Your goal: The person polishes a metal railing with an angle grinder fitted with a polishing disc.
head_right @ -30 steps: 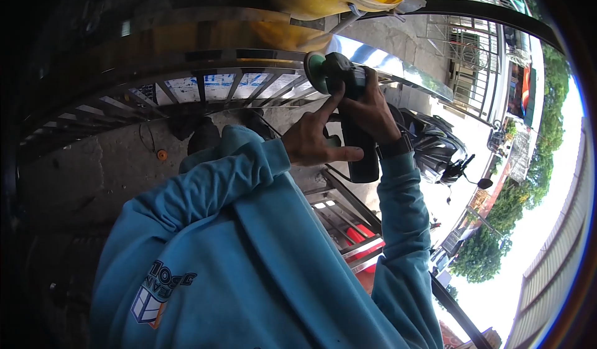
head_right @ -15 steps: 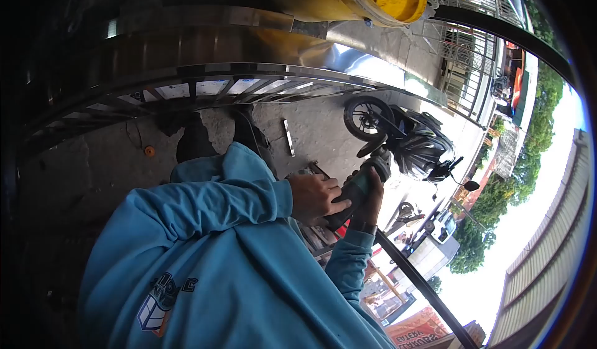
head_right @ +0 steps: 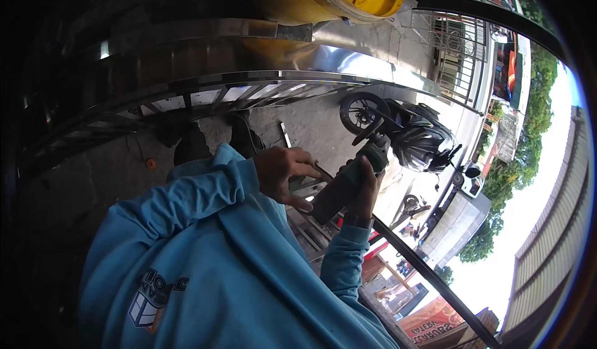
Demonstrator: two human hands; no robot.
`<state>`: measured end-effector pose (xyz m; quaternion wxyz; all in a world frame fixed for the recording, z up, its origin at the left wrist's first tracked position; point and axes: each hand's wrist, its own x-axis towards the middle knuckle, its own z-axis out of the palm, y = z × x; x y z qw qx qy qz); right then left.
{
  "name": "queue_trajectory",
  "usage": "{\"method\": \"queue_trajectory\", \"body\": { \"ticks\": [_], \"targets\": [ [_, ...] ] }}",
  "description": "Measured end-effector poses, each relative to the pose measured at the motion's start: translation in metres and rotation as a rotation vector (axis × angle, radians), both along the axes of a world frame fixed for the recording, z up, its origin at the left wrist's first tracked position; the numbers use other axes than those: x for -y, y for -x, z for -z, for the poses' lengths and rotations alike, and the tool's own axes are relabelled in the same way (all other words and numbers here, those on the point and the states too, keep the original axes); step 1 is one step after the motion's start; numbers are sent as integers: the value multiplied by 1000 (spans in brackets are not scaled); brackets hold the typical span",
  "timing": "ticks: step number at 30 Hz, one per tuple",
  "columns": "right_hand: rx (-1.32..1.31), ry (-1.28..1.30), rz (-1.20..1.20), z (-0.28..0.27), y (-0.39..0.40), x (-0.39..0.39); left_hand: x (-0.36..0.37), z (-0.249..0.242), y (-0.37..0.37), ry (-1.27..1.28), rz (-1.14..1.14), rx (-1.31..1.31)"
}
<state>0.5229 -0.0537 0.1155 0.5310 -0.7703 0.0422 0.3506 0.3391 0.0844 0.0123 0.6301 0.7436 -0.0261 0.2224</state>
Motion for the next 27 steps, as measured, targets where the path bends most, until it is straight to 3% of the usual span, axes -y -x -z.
{"method": "queue_trajectory", "body": {
  "ticks": [1,4,5,8,12,14,16,18,20,23,25,27],
  "targets": [
    [171,61,-89,-3,7,-7,-14,4,2,136,-39,-87],
    [324,78,-171,0,24,-17,-40,19,-23,897,-300,-164],
    [305,55,-167,7,26,-15,-48,15,-44,993,-548,82],
    [420,102,-313,16,38,-21,-68,21,-74,944,-615,93],
    [381,52,-322,14,56,-36,-67,4,-89,812,-679,102],
    [391,78,-332,13,56,-36,-61,2,-93,574,-760,24],
    [501,115,-421,17,57,-26,-61,-4,-87,522,-720,41],
    [432,131,-405,17,54,-22,-62,-4,-79,401,-573,-40],
    [505,172,-330,29,48,-18,-51,-10,-63,331,-458,90],
    [342,59,-227,22,37,-9,-22,-14,-43,284,-352,115],
    [178,-66,-149,11,38,-13,-14,-26,-21,-87,-234,74],
    [149,-127,-111,18,31,-9,0,-28,-8,-186,-122,60]
  ]
}}
